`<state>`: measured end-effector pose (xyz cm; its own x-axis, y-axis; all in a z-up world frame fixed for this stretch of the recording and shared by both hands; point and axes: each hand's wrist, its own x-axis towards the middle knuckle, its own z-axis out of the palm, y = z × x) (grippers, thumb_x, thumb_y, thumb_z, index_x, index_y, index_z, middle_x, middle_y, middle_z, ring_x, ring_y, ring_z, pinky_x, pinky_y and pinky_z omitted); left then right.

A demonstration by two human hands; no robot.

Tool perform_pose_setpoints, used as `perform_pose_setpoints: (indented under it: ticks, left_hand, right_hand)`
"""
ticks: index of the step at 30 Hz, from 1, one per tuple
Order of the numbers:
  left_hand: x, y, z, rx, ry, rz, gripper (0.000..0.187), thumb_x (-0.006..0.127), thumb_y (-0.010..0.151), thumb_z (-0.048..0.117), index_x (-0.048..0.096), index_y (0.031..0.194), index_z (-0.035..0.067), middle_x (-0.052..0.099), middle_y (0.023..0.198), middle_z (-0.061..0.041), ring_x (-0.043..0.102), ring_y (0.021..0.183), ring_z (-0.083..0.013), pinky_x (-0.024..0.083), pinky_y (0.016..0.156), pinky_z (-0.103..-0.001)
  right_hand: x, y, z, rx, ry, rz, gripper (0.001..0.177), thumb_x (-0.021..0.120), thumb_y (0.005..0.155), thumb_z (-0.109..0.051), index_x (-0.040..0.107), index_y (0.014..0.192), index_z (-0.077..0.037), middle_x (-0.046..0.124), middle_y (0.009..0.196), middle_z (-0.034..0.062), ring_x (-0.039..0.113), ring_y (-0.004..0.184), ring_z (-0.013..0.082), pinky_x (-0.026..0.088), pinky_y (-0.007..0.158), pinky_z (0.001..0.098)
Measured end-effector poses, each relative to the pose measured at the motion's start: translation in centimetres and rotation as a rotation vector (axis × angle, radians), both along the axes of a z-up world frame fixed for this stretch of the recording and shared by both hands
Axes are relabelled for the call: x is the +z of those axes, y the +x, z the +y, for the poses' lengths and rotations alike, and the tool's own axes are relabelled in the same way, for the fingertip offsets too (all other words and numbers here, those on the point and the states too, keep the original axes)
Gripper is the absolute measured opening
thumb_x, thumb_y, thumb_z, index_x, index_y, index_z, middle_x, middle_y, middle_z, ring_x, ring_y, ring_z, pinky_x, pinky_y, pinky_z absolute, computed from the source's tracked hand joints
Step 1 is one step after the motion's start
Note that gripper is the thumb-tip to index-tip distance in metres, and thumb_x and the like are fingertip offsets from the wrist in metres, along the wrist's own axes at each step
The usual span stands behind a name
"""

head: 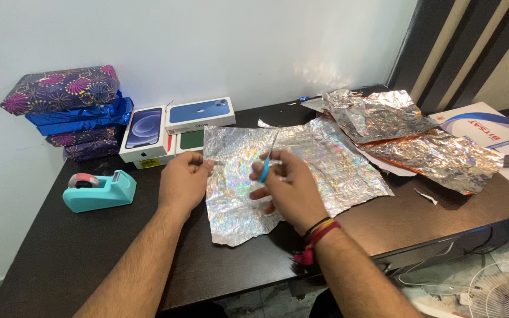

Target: The person cuts a sheet of shiny wrapping paper with scissors, places a phone box on it, folds the paper around the box, and secures the folds with tape. The wrapped box is set aside, and the person begins wrapping a second phone box in the same way.

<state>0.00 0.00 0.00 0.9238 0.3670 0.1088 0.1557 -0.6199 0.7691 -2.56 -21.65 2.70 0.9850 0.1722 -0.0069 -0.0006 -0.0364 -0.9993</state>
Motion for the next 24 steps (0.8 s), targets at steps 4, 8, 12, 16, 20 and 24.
perform_pose_setpoints:
  ticks: [4,8,12,16,20,24]
  left_hand:
    - [2.1,-1.3,0.1,-0.078,-0.298,0.031,0.038,0.074,0.09,0.029,0.073,0.113,-0.001,0.076,0.08,-0.011,0.067,0.064,-0.0177,0.054,0.06,-0.031]
    - [3.1,-4.0,0.7,-0.154,-0.345,0.258,0.035,0.08,0.082,0.026,0.077,0.102,-0.003,0.077,0.08,-0.011,0.068,0.06,-0.015,0.054,0.053,-0.027]
    - [3.5,-5.6,1.3,-0.207,-0.328,0.437,0.033,0.083,0.08,0.024,0.078,0.097,-0.004,0.078,0.079,-0.013,0.069,0.059,-0.0151,0.051,0.051,-0.027]
    - [3.4,-6.6,2.0,-0.279,-0.393,0.485,0.028,0.079,0.081,0.022,0.076,0.092,-0.003,0.077,0.076,-0.013,0.068,0.057,-0.0167,0.048,0.048,-0.026]
    - [2.7,-6.5,1.5,-0.283,-0.425,0.393,0.024,0.076,0.085,0.023,0.077,0.092,0.0,0.076,0.077,-0.011,0.067,0.057,-0.0132,0.047,0.047,-0.025]
    - [2.2,-5.9,0.6,-0.224,-0.435,0.317,0.021,0.073,0.088,0.026,0.077,0.094,0.006,0.077,0.079,-0.007,0.065,0.057,-0.0106,0.044,0.048,-0.024]
  right_hand:
    - [-3.0,1.1,0.6,0.0,0.192,-0.066,0.039,0.063,0.092,-0.022,0.056,0.125,-0.003,0.072,0.098,0.0126,0.075,0.078,0.0206,0.062,0.061,0.0312]
    - [-3.6,1.4,0.1,-0.05,0.206,-0.029,0.039,0.066,0.093,-0.026,0.057,0.122,-0.001,0.072,0.096,0.0121,0.074,0.079,0.0196,0.063,0.063,0.0309]
    - [-3.1,0.9,0.3,-0.079,0.167,-0.017,0.044,0.068,0.093,-0.03,0.056,0.125,-0.002,0.072,0.097,0.0133,0.074,0.081,0.0196,0.054,0.057,0.03]
    - [-2.8,0.4,0.5,-0.071,0.083,-0.122,0.047,0.066,0.093,-0.032,0.056,0.128,-0.002,0.076,0.102,0.0131,0.079,0.081,0.0206,0.053,0.052,0.0301]
    - [-2.4,-0.1,0.2,-0.015,0.165,-0.309,0.045,0.069,0.095,-0.029,0.057,0.126,0.002,0.076,0.105,0.0142,0.079,0.076,0.02,0.059,0.059,0.0219]
    - [-1.7,-2.3,-0.6,0.076,0.188,0.001,0.04,0.068,0.092,-0.033,0.065,0.111,0.003,0.077,0.098,0.015,0.07,0.057,0.0157,0.034,0.032,0.02]
